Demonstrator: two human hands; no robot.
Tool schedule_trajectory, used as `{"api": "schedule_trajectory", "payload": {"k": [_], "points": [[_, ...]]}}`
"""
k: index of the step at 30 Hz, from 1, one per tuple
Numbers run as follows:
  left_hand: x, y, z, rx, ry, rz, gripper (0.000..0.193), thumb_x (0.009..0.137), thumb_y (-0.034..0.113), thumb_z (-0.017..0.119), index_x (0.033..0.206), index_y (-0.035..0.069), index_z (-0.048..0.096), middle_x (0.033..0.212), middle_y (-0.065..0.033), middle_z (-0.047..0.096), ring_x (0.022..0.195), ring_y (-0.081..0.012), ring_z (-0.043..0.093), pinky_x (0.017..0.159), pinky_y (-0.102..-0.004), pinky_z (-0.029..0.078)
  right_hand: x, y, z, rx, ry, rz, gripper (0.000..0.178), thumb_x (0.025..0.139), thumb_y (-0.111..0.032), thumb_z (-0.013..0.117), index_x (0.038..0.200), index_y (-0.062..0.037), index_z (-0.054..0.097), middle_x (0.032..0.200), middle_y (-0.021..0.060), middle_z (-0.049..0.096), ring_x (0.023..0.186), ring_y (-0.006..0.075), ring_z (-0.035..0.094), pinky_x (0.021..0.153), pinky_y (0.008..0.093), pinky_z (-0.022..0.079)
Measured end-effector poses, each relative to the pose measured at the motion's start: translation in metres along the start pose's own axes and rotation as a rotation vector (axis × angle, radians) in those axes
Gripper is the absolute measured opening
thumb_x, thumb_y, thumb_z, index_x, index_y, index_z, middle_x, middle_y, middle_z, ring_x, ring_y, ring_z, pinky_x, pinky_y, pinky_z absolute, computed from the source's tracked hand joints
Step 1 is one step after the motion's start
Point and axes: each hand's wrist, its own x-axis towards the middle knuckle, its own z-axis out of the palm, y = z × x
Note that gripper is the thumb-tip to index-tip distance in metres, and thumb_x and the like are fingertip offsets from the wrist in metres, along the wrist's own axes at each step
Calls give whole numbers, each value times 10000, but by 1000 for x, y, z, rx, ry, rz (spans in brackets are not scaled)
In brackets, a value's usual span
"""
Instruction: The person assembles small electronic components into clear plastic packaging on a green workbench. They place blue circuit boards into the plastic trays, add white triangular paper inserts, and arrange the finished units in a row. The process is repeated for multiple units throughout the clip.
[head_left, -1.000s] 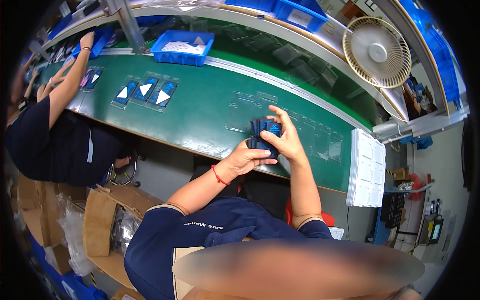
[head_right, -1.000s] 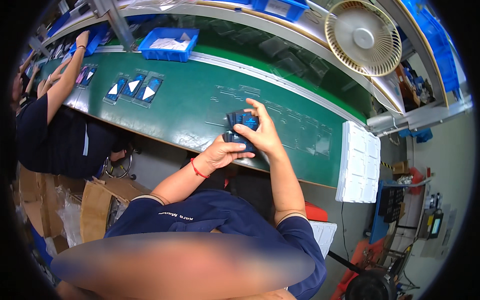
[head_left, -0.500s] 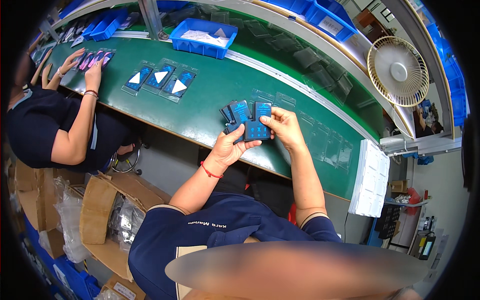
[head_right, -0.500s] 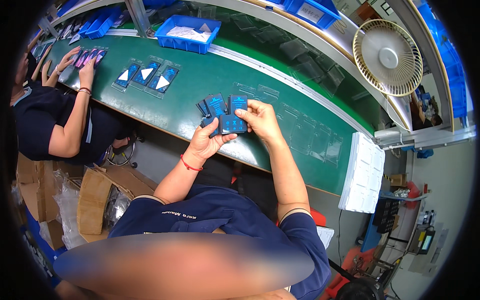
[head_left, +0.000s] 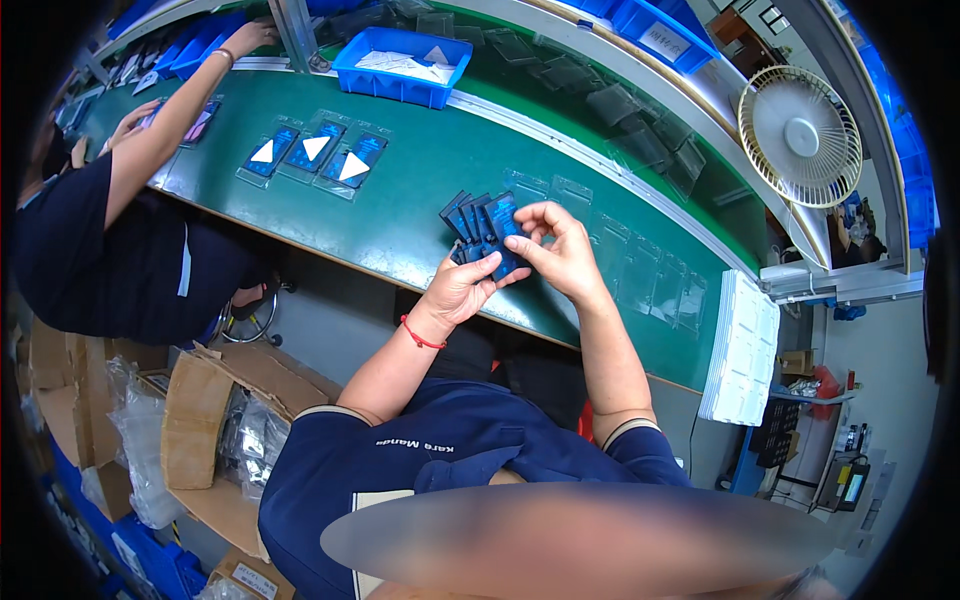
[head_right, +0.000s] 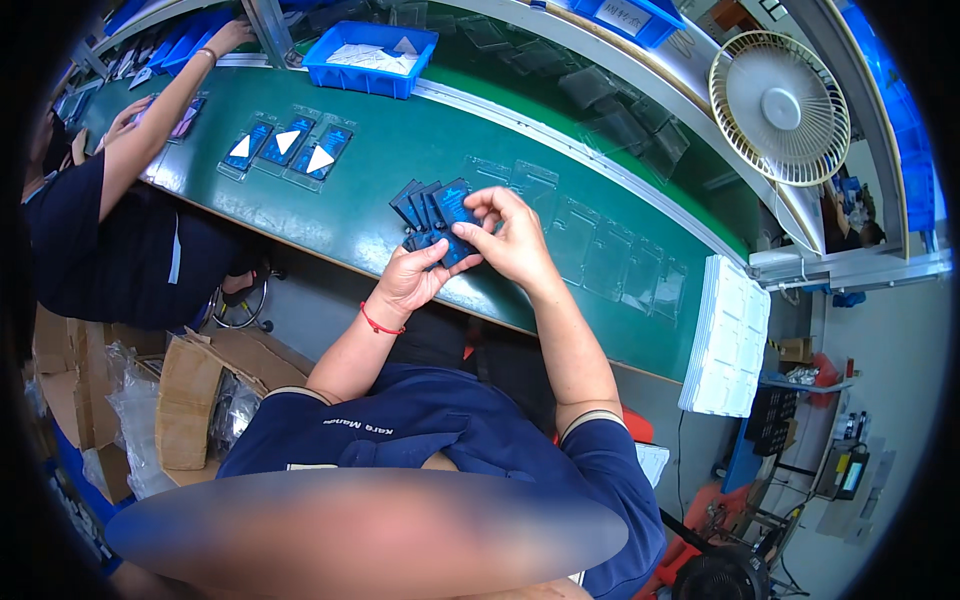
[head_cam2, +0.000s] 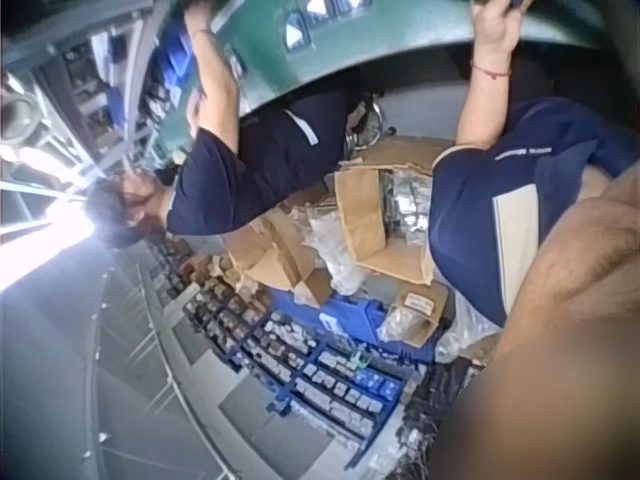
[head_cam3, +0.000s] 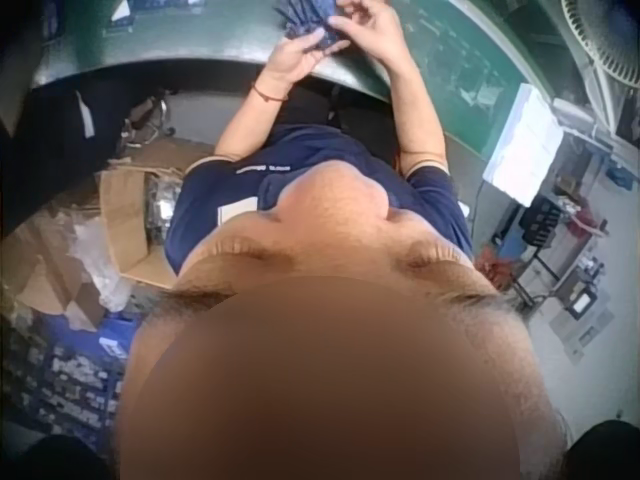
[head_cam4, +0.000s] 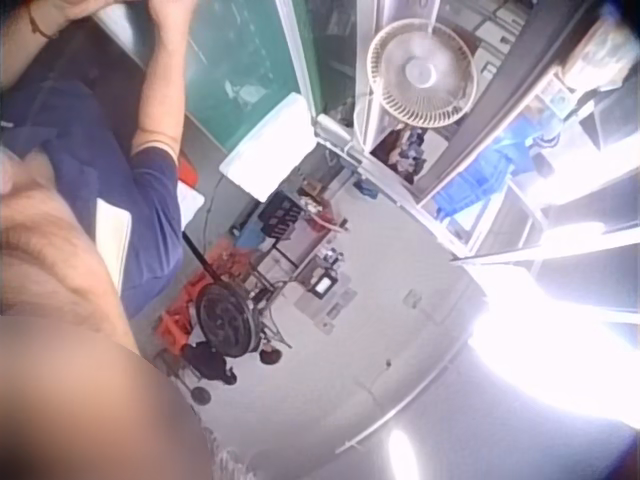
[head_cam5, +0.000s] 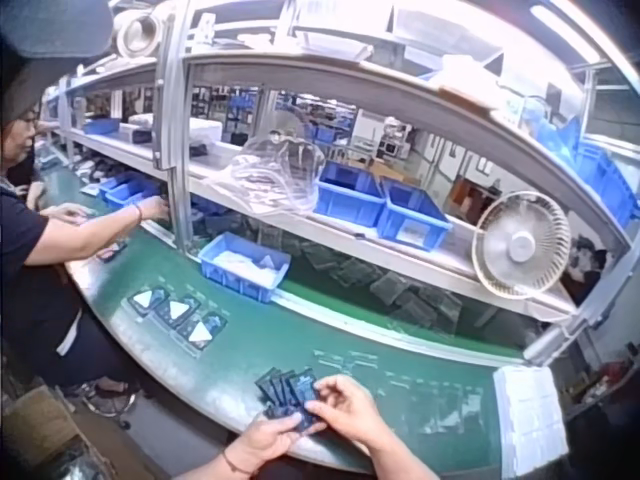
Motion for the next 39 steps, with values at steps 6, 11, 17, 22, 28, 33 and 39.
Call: {"api": "schedule_trajectory", "payload": {"k": [6,11,17,22,28,33,39], "points": [[-1,-1,2,100,19,-24,488,909,-42,567,1363,52,416,1232,-126,587,1126,-259,603,925,-443,546,3,-6,0,-59,2,145,419,762,-120,812,1096,-14,583,864,-11,602,701,43,531,647,205,467],[-2,-2,-5,78,-43,-14,469,912,1,589,1353,28,431,1244,-149,582,1139,-291,594,941,-469,532,1,-13,-7,502,-172,263,274,812,-107,767,1021,-8,620,930,20,675,844,85,628,745,253,531],[-7,4,4,-115,-27,77,463,944,40,532,1388,12,403,1345,-181,504,1244,-329,513,996,-520,487,19,2,-37,526,124,370,214,866,-114,708,1037,-25,615,871,43,697,770,96,664,581,201,500],[-9,0,5,-68,75,139,440,937,-21,481,1372,7,423,1340,-182,510,1244,-323,514,1014,-515,477,41,36,-23,-383,161,308,523,662,-182,860,1067,8,587,777,124,681,710,179,682,635,322,534],[-5,0,11,51,178,127,397,930,-41,493,1324,3,468,1260,-178,574,1189,-305,562,1008,-509,491,33,27,-4,-769,150,214,586,657,-421,843,1047,-51,611,745,174,682,734,353,689,656,452,533],[-3,-5,12,188,181,94,382,927,-25,527,1305,-12,477,1231,-180,591,1133,-306,601,937,-476,550,13,31,-15,84,-79,194,530,789,-192,797,1222,3,562,767,59,665,687,90,607,640,248,492],[2,-3,15,265,147,11,385,922,-1,555,1299,-21,483,1251,-169,582,1150,-317,592,877,-441,585,-1,28,-52,377,-16,321,504,803,21,705,1271,-65,538,690,-57,510,553,8,435,491,182,364]]}}
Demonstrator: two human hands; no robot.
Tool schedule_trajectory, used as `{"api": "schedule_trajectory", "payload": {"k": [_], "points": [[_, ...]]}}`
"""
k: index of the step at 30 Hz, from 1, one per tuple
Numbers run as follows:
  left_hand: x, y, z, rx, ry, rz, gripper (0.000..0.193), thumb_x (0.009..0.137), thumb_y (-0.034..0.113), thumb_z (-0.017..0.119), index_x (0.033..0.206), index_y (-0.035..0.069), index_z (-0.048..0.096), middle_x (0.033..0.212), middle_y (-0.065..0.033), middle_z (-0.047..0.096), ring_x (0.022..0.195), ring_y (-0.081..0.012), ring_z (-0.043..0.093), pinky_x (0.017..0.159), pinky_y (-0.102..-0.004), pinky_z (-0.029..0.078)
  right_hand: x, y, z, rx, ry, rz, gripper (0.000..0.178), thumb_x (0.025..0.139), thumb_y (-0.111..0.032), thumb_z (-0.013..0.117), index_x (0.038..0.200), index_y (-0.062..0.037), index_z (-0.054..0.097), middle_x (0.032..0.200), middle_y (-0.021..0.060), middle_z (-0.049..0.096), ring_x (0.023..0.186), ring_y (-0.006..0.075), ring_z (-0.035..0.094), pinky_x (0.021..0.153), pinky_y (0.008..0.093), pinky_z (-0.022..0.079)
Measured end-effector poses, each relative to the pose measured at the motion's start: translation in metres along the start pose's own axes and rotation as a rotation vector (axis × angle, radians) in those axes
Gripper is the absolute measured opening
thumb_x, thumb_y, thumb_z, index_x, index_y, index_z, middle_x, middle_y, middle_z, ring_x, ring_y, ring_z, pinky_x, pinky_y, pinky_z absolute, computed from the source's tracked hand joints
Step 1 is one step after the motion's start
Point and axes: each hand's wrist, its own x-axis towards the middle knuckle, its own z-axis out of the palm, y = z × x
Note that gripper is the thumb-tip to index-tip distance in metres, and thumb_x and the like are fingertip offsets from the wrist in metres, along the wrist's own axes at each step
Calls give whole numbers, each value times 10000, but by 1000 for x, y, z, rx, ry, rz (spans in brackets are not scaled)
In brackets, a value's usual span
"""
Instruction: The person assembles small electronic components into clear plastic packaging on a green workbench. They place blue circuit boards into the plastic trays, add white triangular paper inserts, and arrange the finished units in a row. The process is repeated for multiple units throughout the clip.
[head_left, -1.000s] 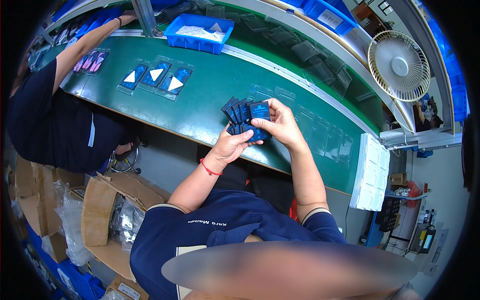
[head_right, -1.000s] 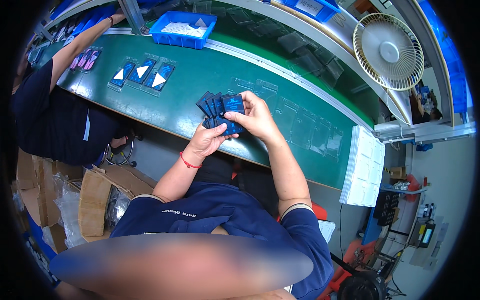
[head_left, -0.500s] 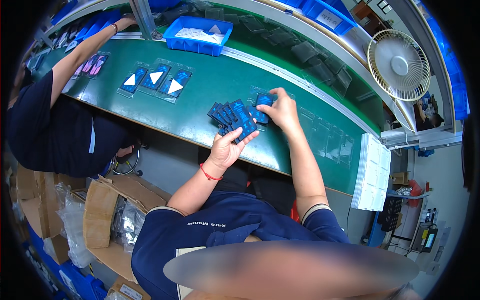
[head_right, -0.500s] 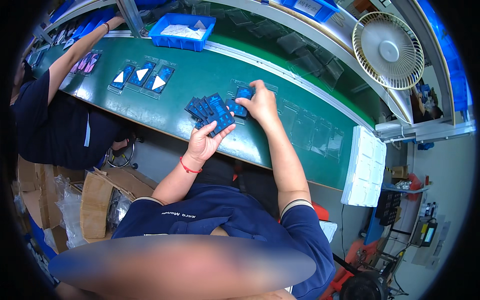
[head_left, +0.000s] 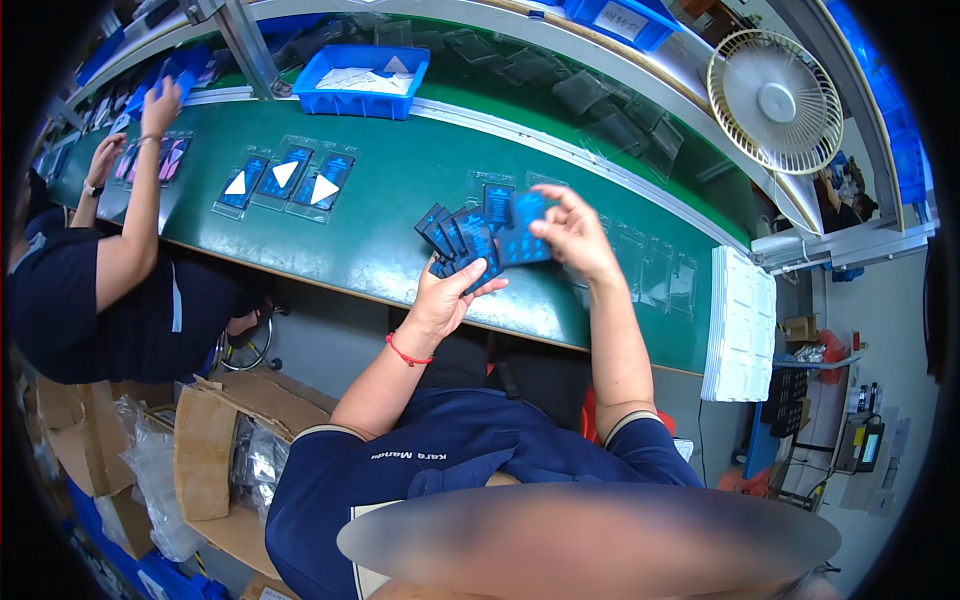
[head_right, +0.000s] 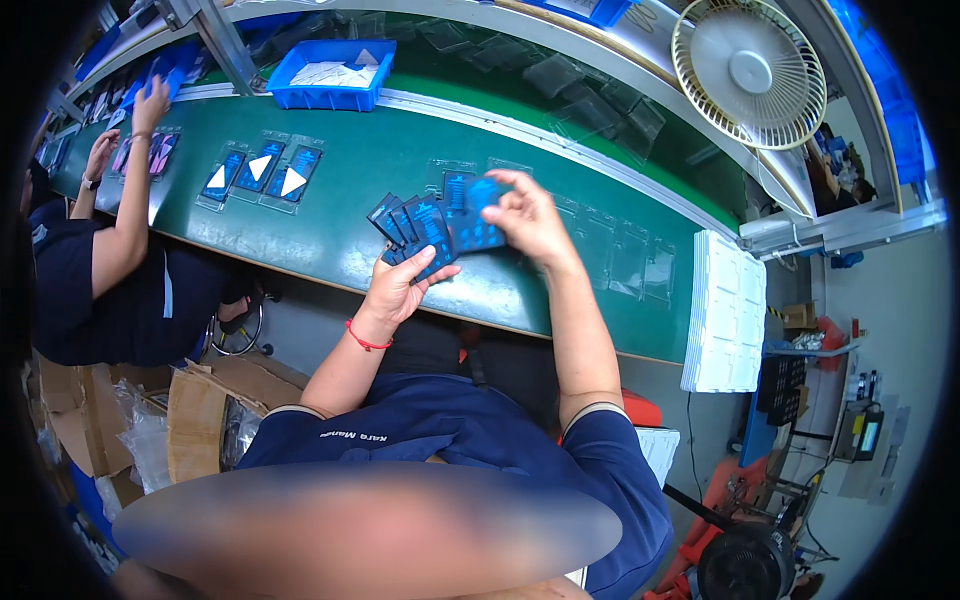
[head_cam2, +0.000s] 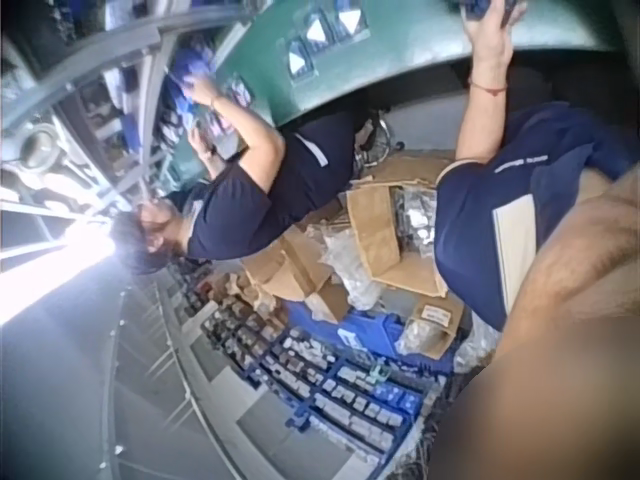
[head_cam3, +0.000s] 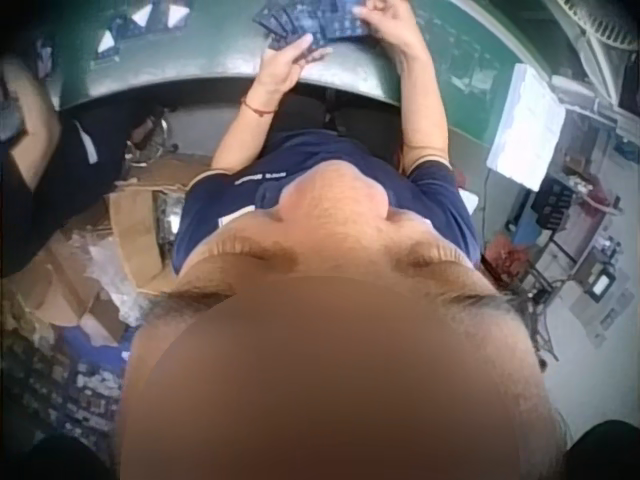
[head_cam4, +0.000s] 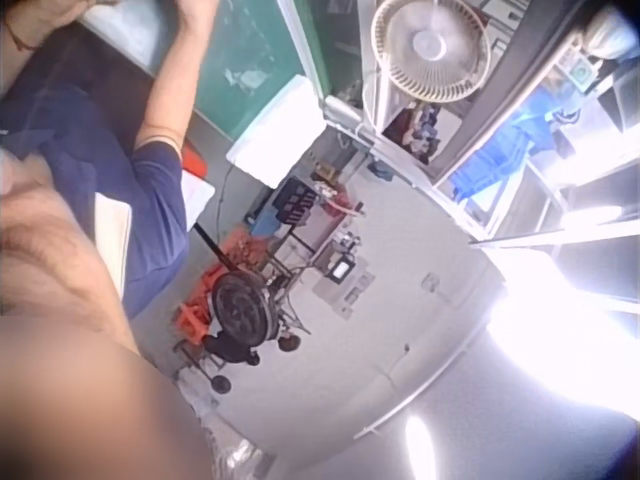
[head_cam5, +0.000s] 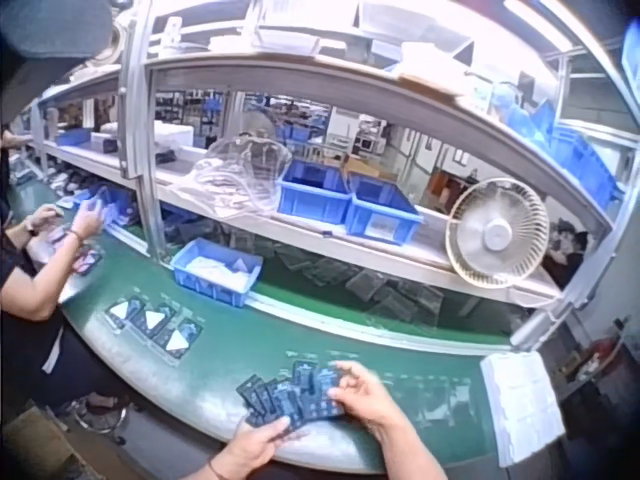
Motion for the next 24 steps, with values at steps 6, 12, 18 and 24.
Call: {"api": "schedule_trajectory", "payload": {"k": [6,12,18,24], "points": [[-2,5,4,-41,-57,8,432,934,1,527,1351,-37,422,1304,-190,542,1222,-333,541,946,-444,550,17,23,-42,-620,390,-31,562,744,-113,784,1255,-35,564,672,46,617,621,145,624,577,309,495],[-2,2,-1,23,-28,-25,411,942,18,535,1340,-14,437,1249,-174,580,1141,-286,595,932,-436,555,10,11,-14,-973,423,23,505,724,-257,814,1147,-49,634,713,100,654,664,243,657,616,363,513],[2,-6,3,156,-48,-55,379,933,37,575,1299,-3,487,1219,-153,602,1079,-264,630,860,-428,588,-11,40,3,-94,-1,-103,330,848,-183,742,1089,14,633,902,31,659,787,75,587,689,255,499],[5,-23,17,71,-69,-156,431,913,10,582,1327,4,461,1304,-146,548,1208,-303,549,912,-448,563,-44,17,-31,150,198,56,100,901,-112,654,963,-93,578,726,-49,597,505,0,444,401,187,283]]}}
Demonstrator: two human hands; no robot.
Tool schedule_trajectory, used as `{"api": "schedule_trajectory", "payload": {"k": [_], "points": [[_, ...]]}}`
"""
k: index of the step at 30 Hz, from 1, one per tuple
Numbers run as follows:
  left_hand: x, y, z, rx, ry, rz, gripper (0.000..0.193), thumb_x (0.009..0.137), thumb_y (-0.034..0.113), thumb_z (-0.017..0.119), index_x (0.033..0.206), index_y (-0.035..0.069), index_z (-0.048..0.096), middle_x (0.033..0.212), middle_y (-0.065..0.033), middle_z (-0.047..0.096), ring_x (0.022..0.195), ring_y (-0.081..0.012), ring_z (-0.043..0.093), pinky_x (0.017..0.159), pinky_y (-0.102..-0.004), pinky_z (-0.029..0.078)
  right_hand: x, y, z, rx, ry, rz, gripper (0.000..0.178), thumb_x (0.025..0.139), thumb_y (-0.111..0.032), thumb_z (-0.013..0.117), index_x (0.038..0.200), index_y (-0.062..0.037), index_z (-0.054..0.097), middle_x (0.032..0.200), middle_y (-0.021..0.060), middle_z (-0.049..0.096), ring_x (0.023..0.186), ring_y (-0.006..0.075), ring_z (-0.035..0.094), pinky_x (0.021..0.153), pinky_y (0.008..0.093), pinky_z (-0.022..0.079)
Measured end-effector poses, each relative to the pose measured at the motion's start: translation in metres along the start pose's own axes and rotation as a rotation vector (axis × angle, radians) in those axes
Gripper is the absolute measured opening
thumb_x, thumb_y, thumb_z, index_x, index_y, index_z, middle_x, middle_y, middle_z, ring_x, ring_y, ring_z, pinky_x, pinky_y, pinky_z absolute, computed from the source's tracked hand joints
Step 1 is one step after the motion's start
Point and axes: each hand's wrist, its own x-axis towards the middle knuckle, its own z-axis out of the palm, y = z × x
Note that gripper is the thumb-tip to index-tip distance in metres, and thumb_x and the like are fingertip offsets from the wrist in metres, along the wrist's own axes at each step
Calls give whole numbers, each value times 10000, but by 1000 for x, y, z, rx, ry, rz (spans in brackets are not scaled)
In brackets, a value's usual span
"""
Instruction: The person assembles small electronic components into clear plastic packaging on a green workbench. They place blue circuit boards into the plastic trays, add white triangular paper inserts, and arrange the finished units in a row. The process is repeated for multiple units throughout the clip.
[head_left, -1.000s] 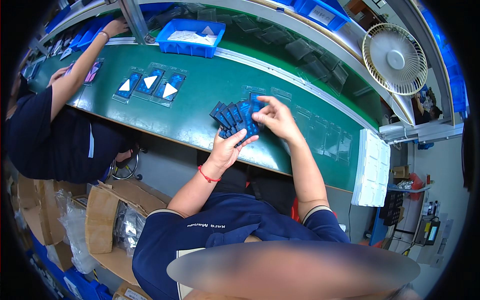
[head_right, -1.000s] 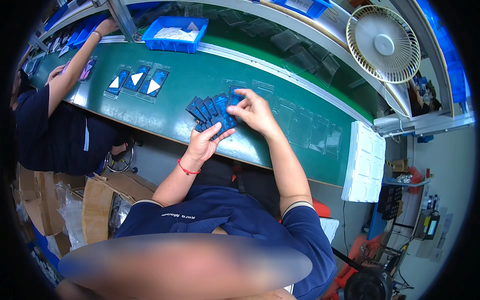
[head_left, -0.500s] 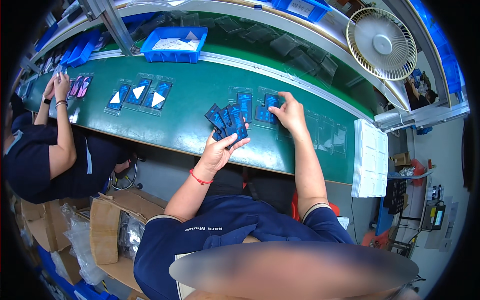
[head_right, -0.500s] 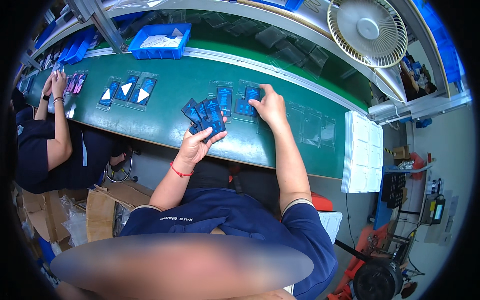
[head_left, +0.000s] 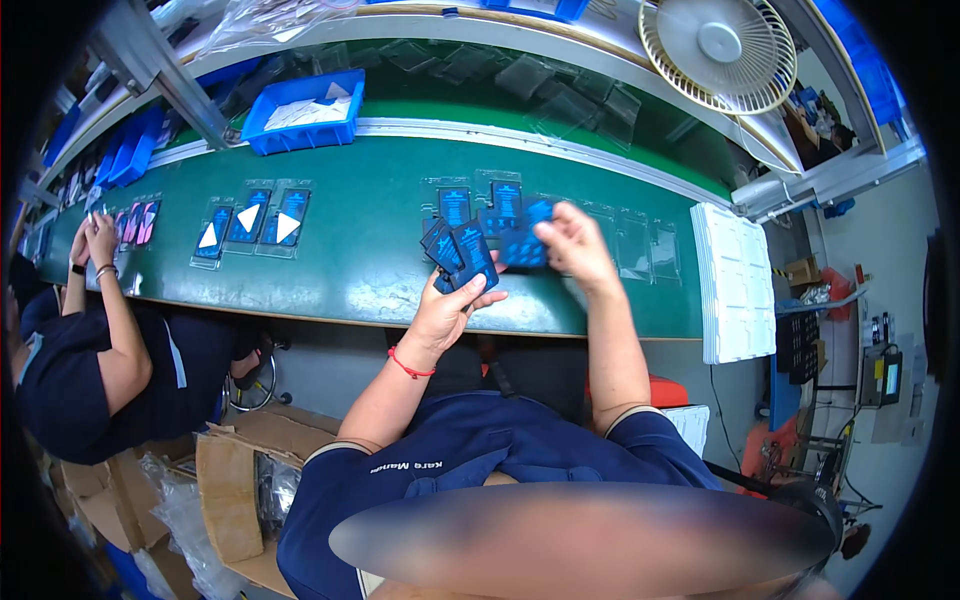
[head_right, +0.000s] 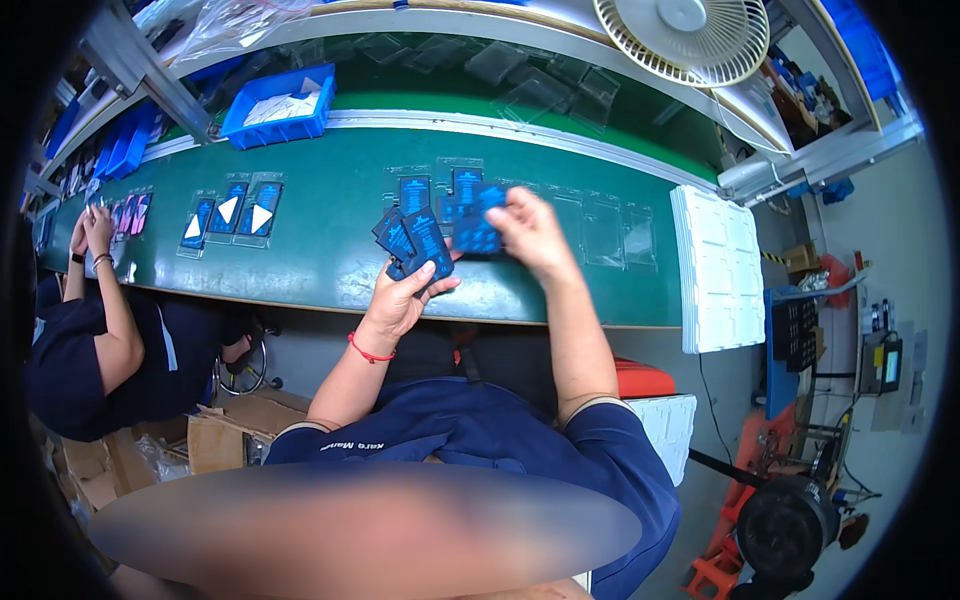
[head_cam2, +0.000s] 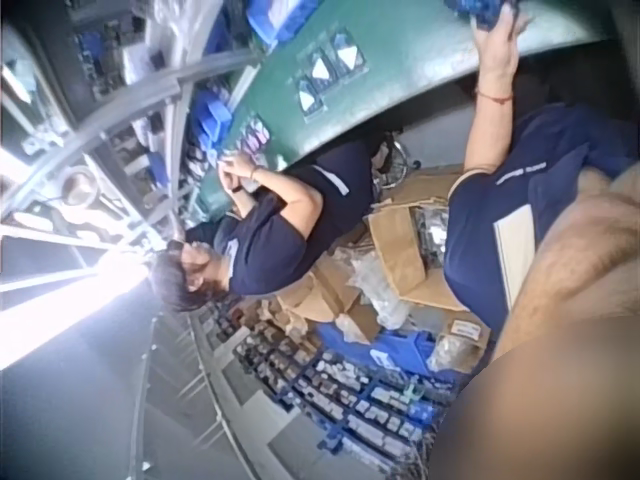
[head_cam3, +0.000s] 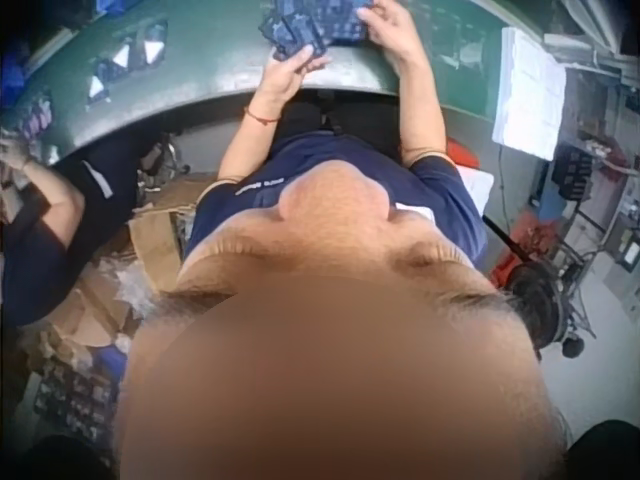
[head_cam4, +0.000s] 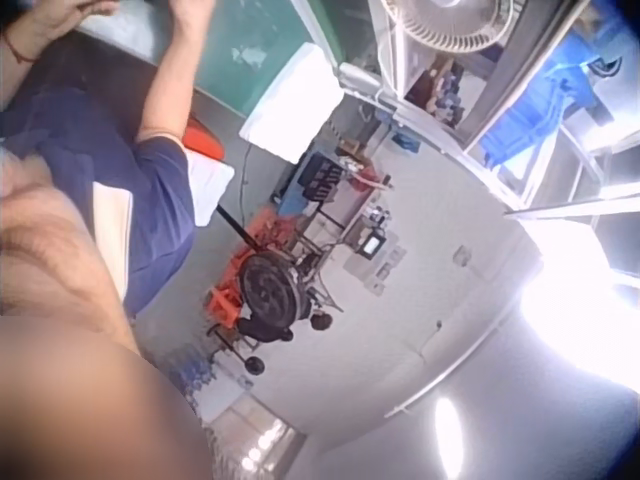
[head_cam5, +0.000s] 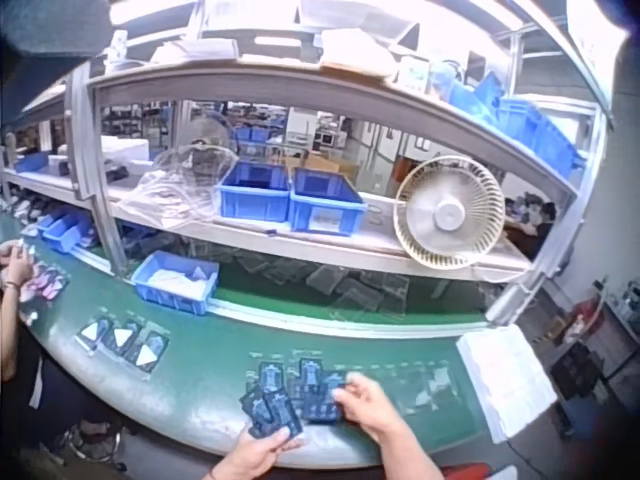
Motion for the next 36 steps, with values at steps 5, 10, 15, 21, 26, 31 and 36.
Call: {"api": "schedule_trajectory", "payload": {"k": [5,10,15,21,26,31,36], "points": [[4,0,3,-115,-76,19,550,901,-52,534,1413,3,342,1396,-159,456,1294,-302,467,1022,-471,486,9,4,-61,-643,346,81,273,810,-144,745,1002,-24,594,634,30,603,529,92,568,435,257,416],[2,-3,4,-10,-8,36,508,939,-25,527,1413,17,350,1332,-122,503,1181,-244,561,969,-447,532,-3,5,-26,-1131,474,-57,389,736,-247,807,1011,-39,627,670,86,631,622,206,636,573,345,488],[8,-13,15,83,-31,13,513,945,7,542,1416,52,345,1324,-154,513,1134,-266,598,878,-410,591,-22,15,-6,-503,143,-147,285,820,-212,758,962,-4,625,798,47,658,698,92,606,614,276,497],[11,-25,40,27,-61,-91,533,934,1,548,1417,58,332,1372,-187,473,1243,-321,517,971,-464,524,-31,8,-53,-111,288,-90,127,892,-73,659,978,-18,583,837,-14,619,724,55,554,645,233,462],[13,-25,35,-112,-65,-105,434,964,1,470,1387,0,374,1407,-189,446,1286,-317,475,1034,-472,470,-17,8,-117,-653,545,45,251,761,-173,780,861,16,649,623,70,620,600,109,600,574,293,487],[17,-33,35,-10,-60,-60,400,975,32,488,1362,11,391,1331,-158,513,1187,-278,562,977,-450,521,-23,16,-88,-1040,621,-148,368,666,-266,859,826,-2,659,760,151,664,693,273,655,632,369,521],[27,-40,50,89,-102,-52,401,963,41,536,1331,59,378,1238,-124,559,1087,-258,612,865,-422,584,-43,24,-41,-408,294,-210,311,799,-235,777,969,4,674,791,49,649,667,91,581,583,261,470]]}}
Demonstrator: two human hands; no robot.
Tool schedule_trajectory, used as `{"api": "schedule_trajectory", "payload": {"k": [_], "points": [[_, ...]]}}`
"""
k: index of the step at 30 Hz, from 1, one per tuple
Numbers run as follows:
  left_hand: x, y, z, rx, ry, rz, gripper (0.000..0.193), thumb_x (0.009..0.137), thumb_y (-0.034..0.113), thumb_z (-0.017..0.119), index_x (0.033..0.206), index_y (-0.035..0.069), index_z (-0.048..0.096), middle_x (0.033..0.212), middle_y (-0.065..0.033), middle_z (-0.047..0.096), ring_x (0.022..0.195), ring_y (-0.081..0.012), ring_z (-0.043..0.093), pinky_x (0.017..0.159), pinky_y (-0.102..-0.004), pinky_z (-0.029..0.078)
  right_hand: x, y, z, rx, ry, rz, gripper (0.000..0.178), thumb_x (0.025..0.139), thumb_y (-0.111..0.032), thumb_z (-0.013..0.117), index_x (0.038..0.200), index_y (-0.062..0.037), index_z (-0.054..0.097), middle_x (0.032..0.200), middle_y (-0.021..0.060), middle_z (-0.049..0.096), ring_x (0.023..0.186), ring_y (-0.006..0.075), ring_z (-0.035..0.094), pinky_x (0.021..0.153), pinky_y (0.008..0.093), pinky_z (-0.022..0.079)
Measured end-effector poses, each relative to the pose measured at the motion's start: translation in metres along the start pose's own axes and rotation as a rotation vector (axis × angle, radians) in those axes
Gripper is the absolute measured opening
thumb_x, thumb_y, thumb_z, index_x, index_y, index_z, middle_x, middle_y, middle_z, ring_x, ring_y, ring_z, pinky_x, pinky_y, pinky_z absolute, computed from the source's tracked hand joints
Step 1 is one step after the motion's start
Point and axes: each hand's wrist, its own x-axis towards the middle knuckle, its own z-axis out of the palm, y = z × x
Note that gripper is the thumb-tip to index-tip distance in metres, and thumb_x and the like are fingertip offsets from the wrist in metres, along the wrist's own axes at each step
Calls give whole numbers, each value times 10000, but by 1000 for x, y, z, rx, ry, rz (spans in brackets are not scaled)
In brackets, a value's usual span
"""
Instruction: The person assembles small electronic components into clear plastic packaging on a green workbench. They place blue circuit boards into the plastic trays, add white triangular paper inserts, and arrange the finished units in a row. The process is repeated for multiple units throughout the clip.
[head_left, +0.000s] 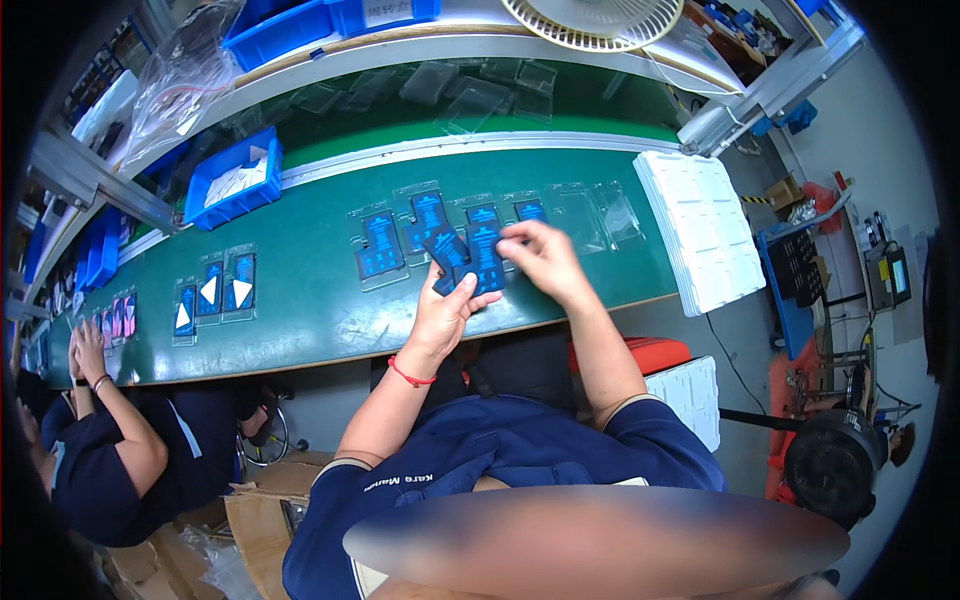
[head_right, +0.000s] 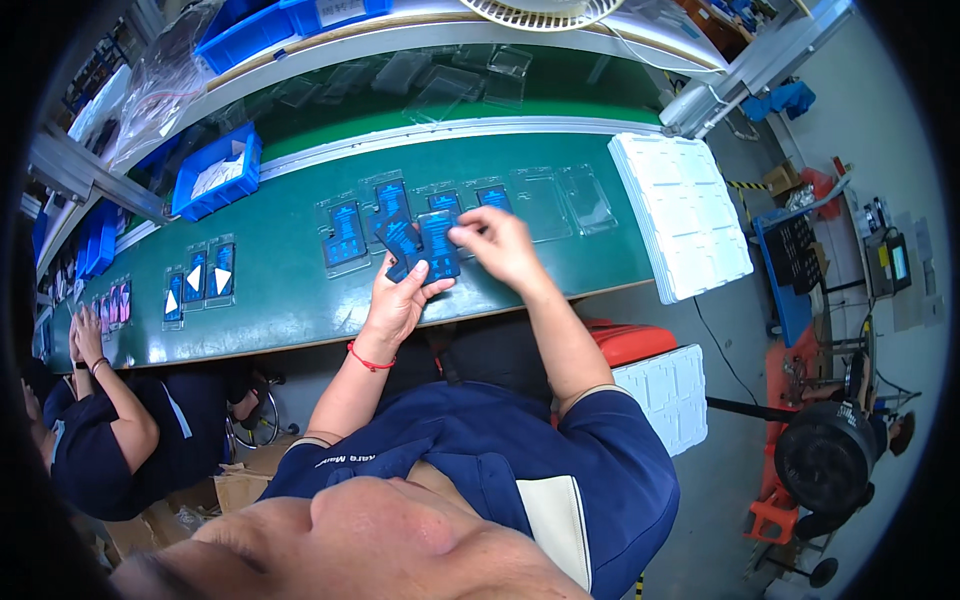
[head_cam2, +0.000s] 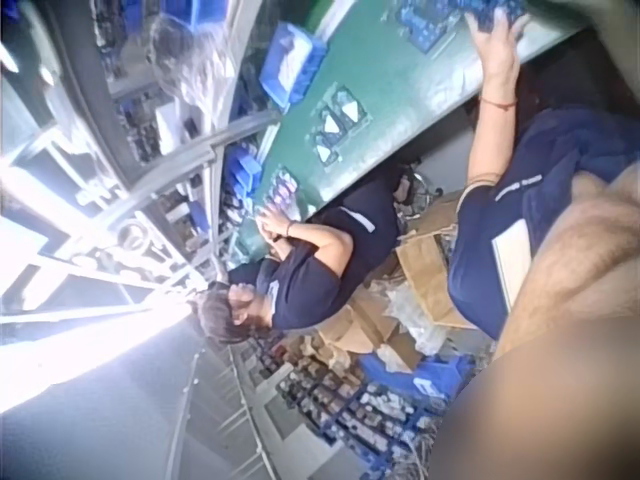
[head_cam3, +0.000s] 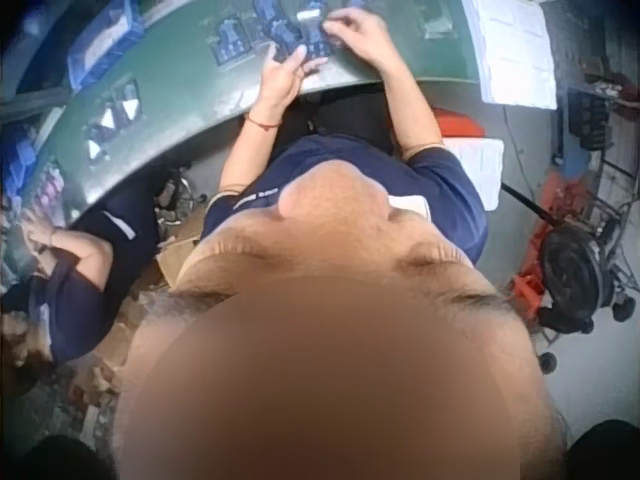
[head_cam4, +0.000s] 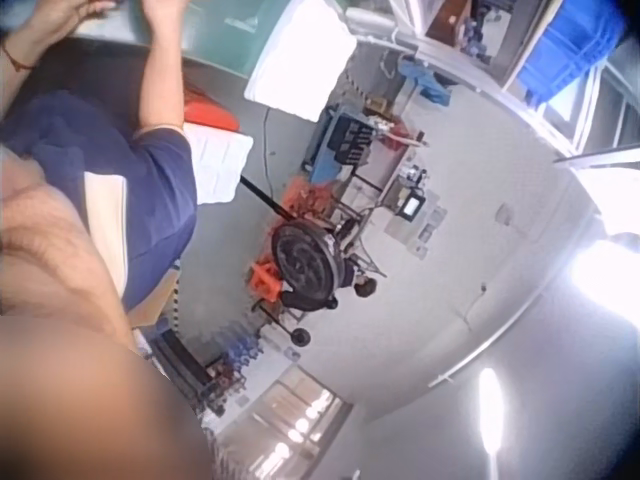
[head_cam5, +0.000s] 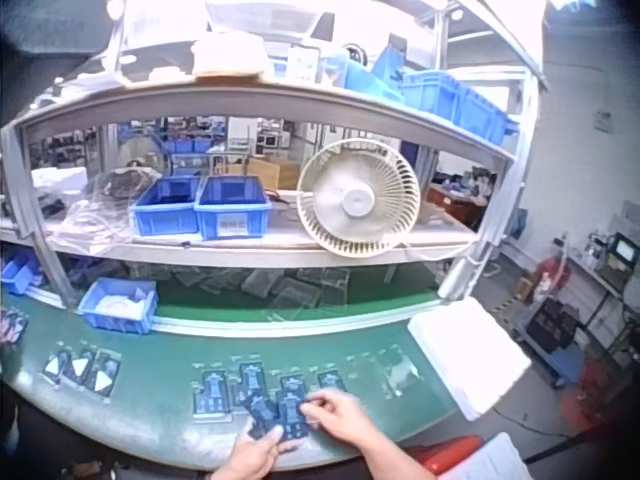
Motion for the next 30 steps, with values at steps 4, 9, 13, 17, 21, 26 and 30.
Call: {"api": "schedule_trajectory", "payload": {"k": [4,9,13,17,21,26,30], "points": [[5,-11,3,93,-21,-12,390,955,40,550,1305,72,382,1194,-139,568,1077,-269,614,829,-409,595,-2,13,-15,260,-39,2,100,892,-122,671,899,-31,633,833,-38,600,710,36,530,628,222,443],[-6,-1,-7,127,-3,8,390,948,52,569,1288,72,379,1150,-149,578,1075,-279,612,804,-401,598,41,71,-121,-39,347,72,134,838,-123,713,862,1,670,696,39,664,649,88,597,574,266,468],[-10,5,-10,146,0,16,390,946,54,571,1283,71,376,1144,-152,581,1074,-280,613,818,-409,593,38,58,-108,-427,369,172,261,696,-208,829,752,-6,674,642,102,644,603,217,632,587,357,497],[-6,4,-9,149,-5,17,452,946,61,572,1333,74,338,1146,-156,586,1069,-283,618,818,-402,593,26,49,-88,-719,466,6,306,711,-244,821,842,-24,653,831,126,630,741,301,637,663,396,513],[8,-5,3,184,-48,-24,551,948,42,558,1423,82,283,1158,-156,593,1083,-284,614,825,-403,589,3,12,-44,-498,446,-216,324,745,-252,792,939,-31,657,951,136,631,861,295,634,717,395,519],[28,-28,34,327,-170,-3,792,943,21,566,1536,139,55,1345,-151,471,1065,-227,612,801,-343,569,-20,-4,-7,301,-8,-156,128,893,-70,643,986,-21,570,908,11,572,864,63,503,738,254,469],[29,-5,26,920,-102,213,818,905,79,649,1533,103,126,1129,-169,644,1062,-224,625,879,-328,511,21,37,-106,-35,488,-184,221,867,-132,669,1021,-1,578,861,67,616,808,134,580,737,292,497]]}}
